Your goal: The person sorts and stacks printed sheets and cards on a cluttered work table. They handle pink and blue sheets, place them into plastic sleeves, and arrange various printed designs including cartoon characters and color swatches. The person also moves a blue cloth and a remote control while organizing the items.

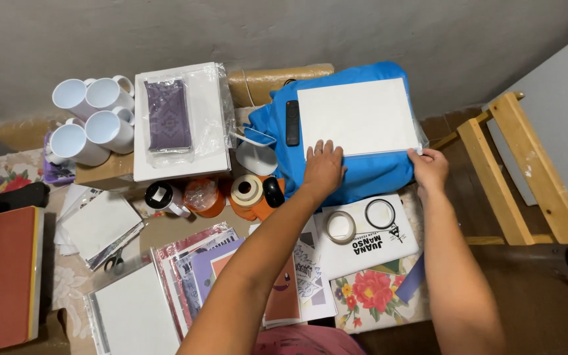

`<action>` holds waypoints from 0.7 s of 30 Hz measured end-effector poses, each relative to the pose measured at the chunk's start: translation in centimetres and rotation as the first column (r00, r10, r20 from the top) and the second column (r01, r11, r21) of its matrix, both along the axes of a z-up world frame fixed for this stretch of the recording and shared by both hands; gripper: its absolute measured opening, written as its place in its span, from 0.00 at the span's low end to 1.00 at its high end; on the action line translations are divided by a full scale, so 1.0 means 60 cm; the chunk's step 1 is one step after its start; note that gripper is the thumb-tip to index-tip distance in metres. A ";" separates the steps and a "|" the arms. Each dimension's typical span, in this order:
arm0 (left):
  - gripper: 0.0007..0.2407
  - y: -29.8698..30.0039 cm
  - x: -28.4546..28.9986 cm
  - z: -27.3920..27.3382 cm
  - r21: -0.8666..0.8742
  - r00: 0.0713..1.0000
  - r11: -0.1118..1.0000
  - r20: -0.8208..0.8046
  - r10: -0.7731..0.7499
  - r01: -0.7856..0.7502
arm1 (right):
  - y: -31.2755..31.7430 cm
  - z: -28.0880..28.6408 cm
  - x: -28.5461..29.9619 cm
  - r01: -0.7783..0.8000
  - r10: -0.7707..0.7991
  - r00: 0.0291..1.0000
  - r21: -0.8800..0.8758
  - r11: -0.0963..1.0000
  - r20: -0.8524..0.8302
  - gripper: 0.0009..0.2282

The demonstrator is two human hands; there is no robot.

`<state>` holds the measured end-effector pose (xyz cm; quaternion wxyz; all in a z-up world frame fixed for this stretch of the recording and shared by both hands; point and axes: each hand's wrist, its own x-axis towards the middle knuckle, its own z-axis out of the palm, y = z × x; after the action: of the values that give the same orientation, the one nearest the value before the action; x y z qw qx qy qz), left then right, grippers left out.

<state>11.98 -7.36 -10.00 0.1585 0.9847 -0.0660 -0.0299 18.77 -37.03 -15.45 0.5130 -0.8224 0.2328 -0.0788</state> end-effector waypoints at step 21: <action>0.24 0.036 -0.031 -0.034 0.110 0.968 0.964 0.025 -0.248 0.244 | 0.018 0.087 0.010 -0.030 0.041 0.937 -0.036 0.999 0.348 0.02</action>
<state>10.13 -5.21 -12.01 0.0999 0.9763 -0.1890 -0.0338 19.39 -35.94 -10.20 0.5348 -0.8073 0.1223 -0.2175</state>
